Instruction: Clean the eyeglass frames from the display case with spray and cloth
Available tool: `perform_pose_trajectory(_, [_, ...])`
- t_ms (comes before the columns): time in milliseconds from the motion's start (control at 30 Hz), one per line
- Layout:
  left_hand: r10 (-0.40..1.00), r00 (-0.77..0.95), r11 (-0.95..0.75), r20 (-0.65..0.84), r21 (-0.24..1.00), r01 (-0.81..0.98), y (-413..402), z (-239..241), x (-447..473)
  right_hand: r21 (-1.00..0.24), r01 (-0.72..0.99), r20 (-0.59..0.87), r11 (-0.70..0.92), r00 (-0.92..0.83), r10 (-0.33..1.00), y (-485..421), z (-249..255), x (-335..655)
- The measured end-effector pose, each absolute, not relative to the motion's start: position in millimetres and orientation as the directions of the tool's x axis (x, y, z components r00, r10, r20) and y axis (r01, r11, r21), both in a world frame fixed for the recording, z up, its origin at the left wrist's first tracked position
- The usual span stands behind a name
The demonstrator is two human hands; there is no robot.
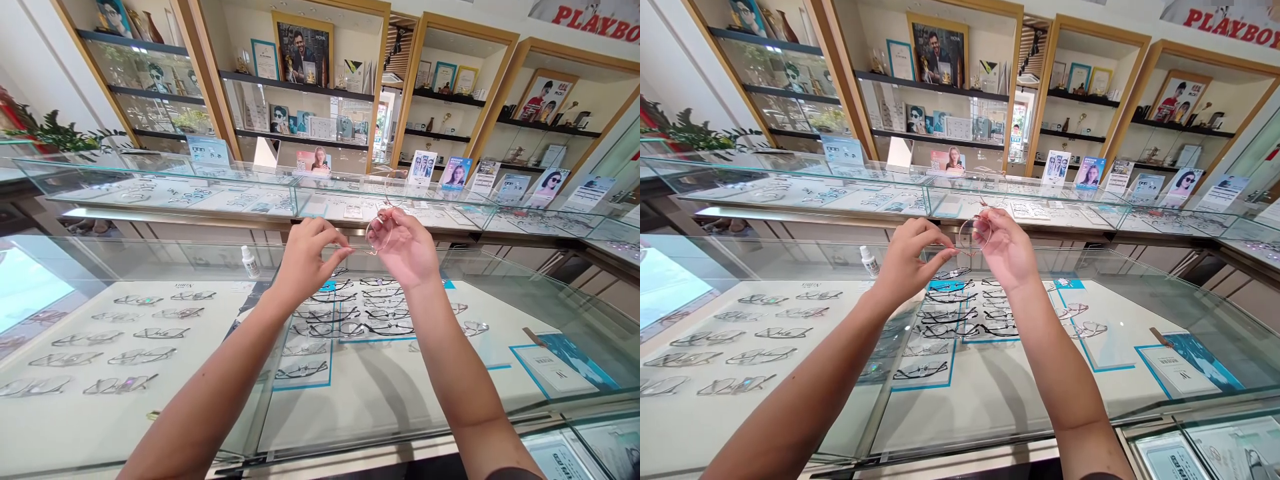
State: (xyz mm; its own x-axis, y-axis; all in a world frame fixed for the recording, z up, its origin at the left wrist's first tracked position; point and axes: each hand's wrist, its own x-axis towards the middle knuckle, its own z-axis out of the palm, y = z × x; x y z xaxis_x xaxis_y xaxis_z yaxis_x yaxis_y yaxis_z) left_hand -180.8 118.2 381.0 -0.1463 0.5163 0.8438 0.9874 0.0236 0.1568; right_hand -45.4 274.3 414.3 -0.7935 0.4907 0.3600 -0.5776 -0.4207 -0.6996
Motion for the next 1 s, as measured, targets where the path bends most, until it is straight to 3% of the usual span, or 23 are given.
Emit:
perform_pose_trajectory(200, [0.6,-0.17,-0.096,0.781,0.282,0.955,109.3,390.1,-172.3,-0.74,-0.583,0.389,-0.337,-0.778,0.493,270.4,416.1,-40.4])
perform_pose_trajectory(300, [0.56,-0.248,-0.084,0.79,0.352,0.932,101.6,385.6,-189.2,-0.752,-0.579,0.387,-0.314,-0.775,0.499,271.8,415.5,-38.7])
perform_pose_trajectory(433, [0.328,-0.512,0.205,0.794,0.469,0.859,76.5,346.0,-243.6,-0.761,-0.588,0.404,-0.274,-0.76,0.51,273.2,414.0,-39.5])
perform_pose_trajectory(500, [0.081,-0.649,0.401,0.756,0.571,0.716,59.3,315.3,-275.7,-0.758,-0.591,0.417,-0.275,-0.764,0.493,271.6,413.8,-40.1])
perform_pose_trajectory(567, [-0.078,-0.736,0.541,0.673,0.648,0.535,44.4,284.9,-304.9,-0.768,-0.581,0.428,-0.27,-0.779,0.459,268.8,413.7,-39.9])
perform_pose_trajectory(633, [-0.058,-0.852,0.574,0.52,0.716,0.398,35.5,259.2,-328.8,-0.792,-0.558,0.433,-0.248,-0.799,0.418,265.4,413.3,-38.6])
perform_pose_trajectory(733, [0.048,-0.921,0.543,0.387,0.764,0.349,34.2,232.0,-353.8,-0.827,-0.532,0.443,-0.182,-0.816,0.37,261.0,412.6,-34.2])
perform_pose_trajectory(867, [0.162,-0.946,0.508,0.281,0.798,0.324,40.7,212.0,-369.4,-0.862,-0.506,0.486,0.002,-0.826,0.286,257.9,414.3,-26.3])
perform_pose_trajectory(1000, [0.171,-0.952,0.514,0.253,0.802,0.305,41.5,206.4,-370.2,-0.862,-0.489,0.506,0.131,-0.825,0.251,256.8,413.5,-22.0])
